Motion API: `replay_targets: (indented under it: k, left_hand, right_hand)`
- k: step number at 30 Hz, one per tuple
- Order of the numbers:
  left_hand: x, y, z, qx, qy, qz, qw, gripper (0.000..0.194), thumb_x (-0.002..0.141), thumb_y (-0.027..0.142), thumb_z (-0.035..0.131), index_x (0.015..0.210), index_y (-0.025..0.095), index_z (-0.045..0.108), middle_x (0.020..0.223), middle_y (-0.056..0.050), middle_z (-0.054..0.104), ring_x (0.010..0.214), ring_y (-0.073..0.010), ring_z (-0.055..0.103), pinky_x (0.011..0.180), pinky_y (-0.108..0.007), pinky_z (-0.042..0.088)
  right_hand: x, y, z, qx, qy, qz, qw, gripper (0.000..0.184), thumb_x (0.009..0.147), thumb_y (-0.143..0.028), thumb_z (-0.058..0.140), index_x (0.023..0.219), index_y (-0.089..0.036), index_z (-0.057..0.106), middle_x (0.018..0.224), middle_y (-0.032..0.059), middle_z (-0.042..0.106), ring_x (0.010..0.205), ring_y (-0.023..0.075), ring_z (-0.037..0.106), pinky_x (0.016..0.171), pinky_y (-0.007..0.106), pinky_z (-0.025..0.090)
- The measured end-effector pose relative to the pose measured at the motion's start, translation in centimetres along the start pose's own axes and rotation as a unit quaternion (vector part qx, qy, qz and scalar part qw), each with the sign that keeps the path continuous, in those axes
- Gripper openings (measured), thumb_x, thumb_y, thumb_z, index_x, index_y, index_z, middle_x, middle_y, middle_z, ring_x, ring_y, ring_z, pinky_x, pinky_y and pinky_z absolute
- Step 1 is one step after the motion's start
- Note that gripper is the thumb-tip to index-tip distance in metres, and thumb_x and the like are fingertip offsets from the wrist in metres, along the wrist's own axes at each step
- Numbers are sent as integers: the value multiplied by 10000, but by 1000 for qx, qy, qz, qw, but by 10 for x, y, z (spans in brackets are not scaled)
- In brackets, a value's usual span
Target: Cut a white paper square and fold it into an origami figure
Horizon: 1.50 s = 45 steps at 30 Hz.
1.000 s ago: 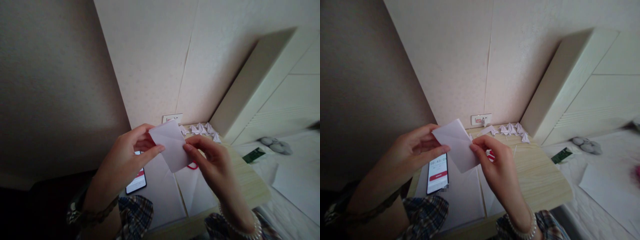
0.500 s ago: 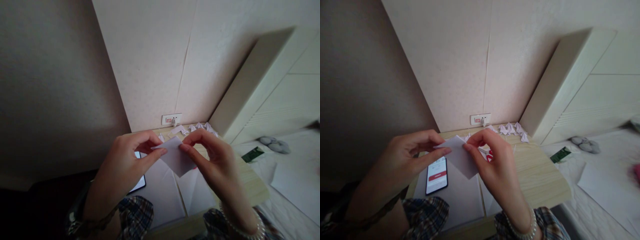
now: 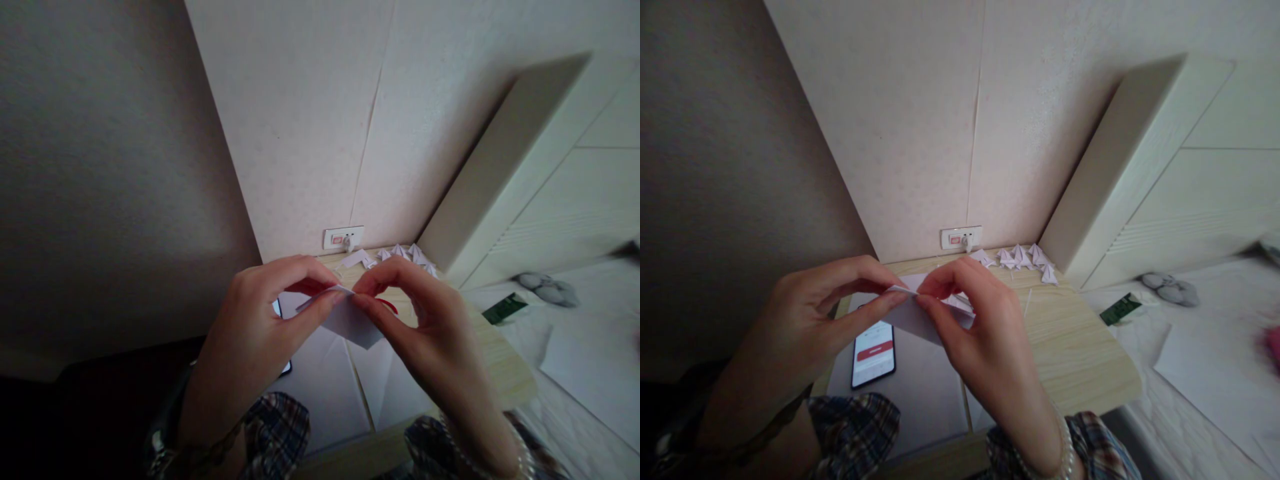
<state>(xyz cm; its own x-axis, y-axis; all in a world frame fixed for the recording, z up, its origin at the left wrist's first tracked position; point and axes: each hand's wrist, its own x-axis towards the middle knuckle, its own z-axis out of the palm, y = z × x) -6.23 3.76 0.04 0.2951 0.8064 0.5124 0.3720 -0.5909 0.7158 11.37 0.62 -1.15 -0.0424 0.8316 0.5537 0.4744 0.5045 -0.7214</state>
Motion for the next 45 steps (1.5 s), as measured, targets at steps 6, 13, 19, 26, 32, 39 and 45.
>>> replay_targets:
  k: [6,13,19,26,32,39,45]
  left_hand:
    - [-1,-1,1,-6,-25,16,1000,103,817,130,693,774,223,704,730,96,745,676,-48,687,655,-108,498]
    - [-1,4,-1,25,-19,43,999,124,808,105,701,722,193,708,705,69,743,668,-57,678,658,-136,480]
    - [0,10,0,33,4,37,999,140,794,101,717,696,200,711,688,77,743,649,-62,670,636,-156,477]
    - [-7,10,-10,27,47,-20,998,153,792,132,705,706,258,716,705,109,750,648,-72,682,633,-153,522]
    - [-14,-3,-29,34,173,-50,983,181,800,161,713,717,323,705,685,121,739,646,-117,720,636,-204,609]
    - [-10,-2,-23,-5,188,-79,979,226,804,114,693,719,324,699,698,149,739,678,-71,728,676,-140,612]
    - [-11,-2,-18,-38,199,-60,977,191,808,115,710,740,294,718,724,113,757,686,-86,721,664,-157,607]
  right_hand:
    - [2,-4,0,-18,-16,14,1000,142,833,-90,663,741,-190,622,722,-47,636,700,92,573,632,216,427]
    - [2,-6,4,17,-14,32,999,95,831,-127,641,762,-188,617,743,-36,627,730,103,573,658,229,435]
    - [3,-9,2,21,-23,44,999,84,819,-142,619,749,-189,619,719,-31,624,697,110,563,627,238,426]
    - [-4,4,-10,10,-48,84,995,80,819,-157,632,753,-201,629,720,-12,642,696,136,600,614,241,468]
    - [-14,48,-36,-9,-10,112,994,115,811,-234,691,714,-197,642,701,9,666,691,167,623,658,289,496]
    - [-8,29,-27,61,28,70,995,202,797,-329,759,954,-237,673,960,22,699,943,195,657,844,336,510]
    - [1,10,-16,42,19,32,998,83,886,-220,677,805,-223,657,798,-14,659,795,149,615,708,278,462]
